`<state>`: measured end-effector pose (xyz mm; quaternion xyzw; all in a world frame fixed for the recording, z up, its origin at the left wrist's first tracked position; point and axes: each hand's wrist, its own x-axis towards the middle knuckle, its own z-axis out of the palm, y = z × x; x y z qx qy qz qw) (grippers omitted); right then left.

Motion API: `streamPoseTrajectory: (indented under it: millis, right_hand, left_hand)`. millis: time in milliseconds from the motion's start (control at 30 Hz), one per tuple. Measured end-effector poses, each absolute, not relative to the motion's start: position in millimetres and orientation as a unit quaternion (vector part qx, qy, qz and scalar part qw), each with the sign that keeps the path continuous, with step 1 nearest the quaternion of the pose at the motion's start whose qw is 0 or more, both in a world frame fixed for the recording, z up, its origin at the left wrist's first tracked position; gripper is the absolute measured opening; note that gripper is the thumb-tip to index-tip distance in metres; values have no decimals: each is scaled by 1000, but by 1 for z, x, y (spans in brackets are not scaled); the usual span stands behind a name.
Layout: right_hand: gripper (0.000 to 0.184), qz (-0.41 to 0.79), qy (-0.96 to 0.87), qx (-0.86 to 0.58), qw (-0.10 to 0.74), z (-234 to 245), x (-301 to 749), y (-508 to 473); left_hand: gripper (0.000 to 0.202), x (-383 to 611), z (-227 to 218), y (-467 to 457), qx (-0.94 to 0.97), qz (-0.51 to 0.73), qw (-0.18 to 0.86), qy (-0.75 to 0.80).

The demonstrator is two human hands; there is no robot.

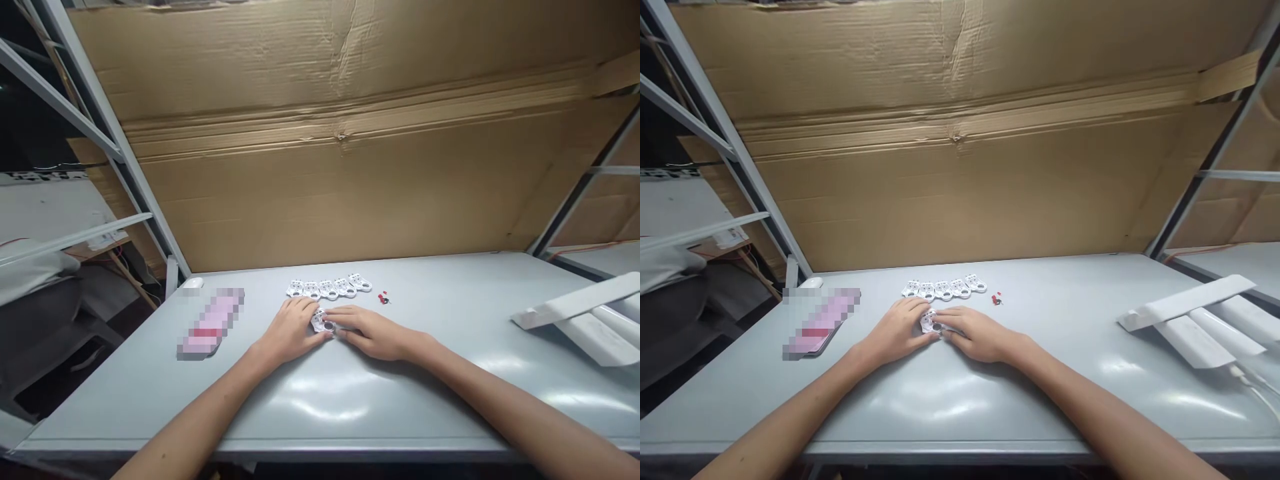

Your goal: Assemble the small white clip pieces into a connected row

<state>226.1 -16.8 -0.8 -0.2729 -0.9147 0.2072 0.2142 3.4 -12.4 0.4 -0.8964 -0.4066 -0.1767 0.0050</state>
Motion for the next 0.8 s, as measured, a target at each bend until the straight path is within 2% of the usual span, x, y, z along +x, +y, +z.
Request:
streamPoseTrajectory:
  millis: [200, 333, 533, 667, 800]
  right_hand:
    - [44, 211, -908, -299, 203, 0, 228, -16]
    - [41, 202, -909, -308, 195, 0, 230, -15]
    - [32, 183, -916, -302, 193, 2, 231, -16]
    - [31, 179, -918, -300, 186, 2, 231, -16]
    - [32, 182, -918, -305, 176, 2, 231, -15]
  left_hand:
    - [34, -7, 8, -10, -895, -137, -3, -425]
    - [42, -32, 24, -3, -883, -55, -73, -461]
    - [66, -61, 32, 5, -815, 4, -110, -568]
    - [61, -62, 31, 5, -806, 17, -104, -582]
    - [54, -54, 28, 5, -781, 33, -31, -623]
